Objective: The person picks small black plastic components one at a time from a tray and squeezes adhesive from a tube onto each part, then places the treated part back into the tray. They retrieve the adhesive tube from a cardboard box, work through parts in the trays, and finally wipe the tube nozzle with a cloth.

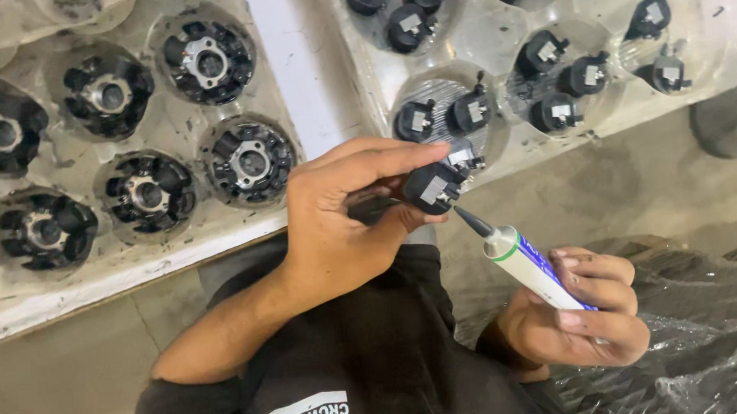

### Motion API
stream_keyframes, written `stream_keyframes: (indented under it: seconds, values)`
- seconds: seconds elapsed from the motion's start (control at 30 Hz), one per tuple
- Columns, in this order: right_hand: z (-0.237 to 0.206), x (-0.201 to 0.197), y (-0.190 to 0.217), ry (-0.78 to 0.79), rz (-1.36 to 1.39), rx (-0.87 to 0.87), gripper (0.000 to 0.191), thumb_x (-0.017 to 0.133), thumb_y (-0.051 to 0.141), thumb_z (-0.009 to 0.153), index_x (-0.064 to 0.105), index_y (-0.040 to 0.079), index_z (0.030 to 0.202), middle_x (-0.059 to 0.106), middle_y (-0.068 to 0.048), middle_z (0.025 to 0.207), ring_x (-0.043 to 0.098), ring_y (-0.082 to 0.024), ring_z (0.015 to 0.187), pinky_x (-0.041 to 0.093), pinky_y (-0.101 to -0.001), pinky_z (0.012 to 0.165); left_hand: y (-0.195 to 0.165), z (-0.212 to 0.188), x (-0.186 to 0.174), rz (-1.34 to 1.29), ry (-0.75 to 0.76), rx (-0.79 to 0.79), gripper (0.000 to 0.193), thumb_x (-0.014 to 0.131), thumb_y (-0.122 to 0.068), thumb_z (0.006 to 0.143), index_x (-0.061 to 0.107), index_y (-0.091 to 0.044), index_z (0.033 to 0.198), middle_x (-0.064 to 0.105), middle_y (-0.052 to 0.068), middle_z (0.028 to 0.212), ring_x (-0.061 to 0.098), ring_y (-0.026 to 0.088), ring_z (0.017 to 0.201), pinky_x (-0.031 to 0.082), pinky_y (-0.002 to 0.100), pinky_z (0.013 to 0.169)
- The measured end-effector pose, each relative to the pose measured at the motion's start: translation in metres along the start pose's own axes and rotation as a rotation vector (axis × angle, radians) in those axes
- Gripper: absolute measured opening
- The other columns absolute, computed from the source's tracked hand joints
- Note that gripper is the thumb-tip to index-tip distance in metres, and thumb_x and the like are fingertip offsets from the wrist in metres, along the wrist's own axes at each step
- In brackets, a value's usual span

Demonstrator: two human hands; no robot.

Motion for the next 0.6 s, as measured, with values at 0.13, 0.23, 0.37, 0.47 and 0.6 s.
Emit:
stream_keyframes:
  seconds: [0.13, 0.23, 0.37, 0.47, 0.6]
  values:
    - [0.002, 0.009, 0.002, -0.010, -0.061, 0.010, 0.034, 0.084, 0.019, 0.093, 0.051, 0.011, 0.089, 0.059, -0.009, 0.083, 0.068, -0.025, 0.085, 0.065, -0.0350, 0.071, -0.003, -0.005, -0.003, -0.017, -0.038, -0.006, 0.049, 0.069, 0.023, 0.094, 0.068, -0.004, 0.134, 0.067, 0.010, 0.126, 0.075, 0.014, 0.105, 0.069, 0.025, 0.095]
    - [0.002, 0.014, 0.004, 0.007, -0.154, -0.015, 0.037, 0.085, 0.014, 0.092, 0.048, 0.010, 0.089, 0.058, -0.009, 0.083, 0.066, -0.026, 0.082, 0.063, -0.0353, 0.070, -0.005, -0.006, -0.008, 0.024, -0.044, 0.004, 0.049, 0.068, 0.023, 0.094, 0.067, -0.005, 0.134, 0.066, 0.010, 0.127, 0.075, 0.014, 0.107, 0.069, 0.025, 0.096]
    - [0.003, 0.017, 0.004, 0.042, -0.142, -0.049, 0.032, 0.081, 0.007, 0.097, 0.051, 0.010, 0.089, 0.060, -0.010, 0.084, 0.068, -0.026, 0.084, 0.066, -0.0357, 0.067, -0.005, -0.008, -0.010, 0.033, -0.031, 0.003, 0.049, 0.068, 0.023, 0.093, 0.066, -0.005, 0.133, 0.065, 0.010, 0.128, 0.075, 0.014, 0.108, 0.068, 0.025, 0.097]
    - [0.007, 0.020, 0.003, 0.100, -0.111, -0.126, 0.029, 0.080, 0.002, 0.090, 0.052, 0.008, 0.085, 0.057, -0.011, 0.081, 0.064, -0.024, 0.078, 0.066, -0.0359, 0.056, -0.002, -0.008, -0.010, 0.023, -0.032, -0.011, 0.049, 0.069, 0.023, 0.093, 0.066, -0.005, 0.135, 0.065, 0.010, 0.127, 0.075, 0.014, 0.107, 0.068, 0.025, 0.097]
    - [0.009, 0.021, 0.002, 0.121, -0.101, -0.140, 0.026, 0.078, 0.002, 0.092, 0.053, 0.006, 0.086, 0.058, -0.012, 0.082, 0.065, -0.025, 0.080, 0.065, -0.0360, 0.057, 0.003, -0.007, -0.011, -0.058, -0.027, -0.041, 0.052, 0.069, 0.022, 0.094, 0.065, -0.004, 0.140, 0.064, 0.009, 0.126, 0.074, 0.013, 0.109, 0.066, 0.025, 0.099]
Point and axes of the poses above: each hand's wrist, its own z-axis towards the middle knuckle, its own x-axis out of the palm, y = z × x, the point moved 5 cm from there along z, towards the middle knuckle
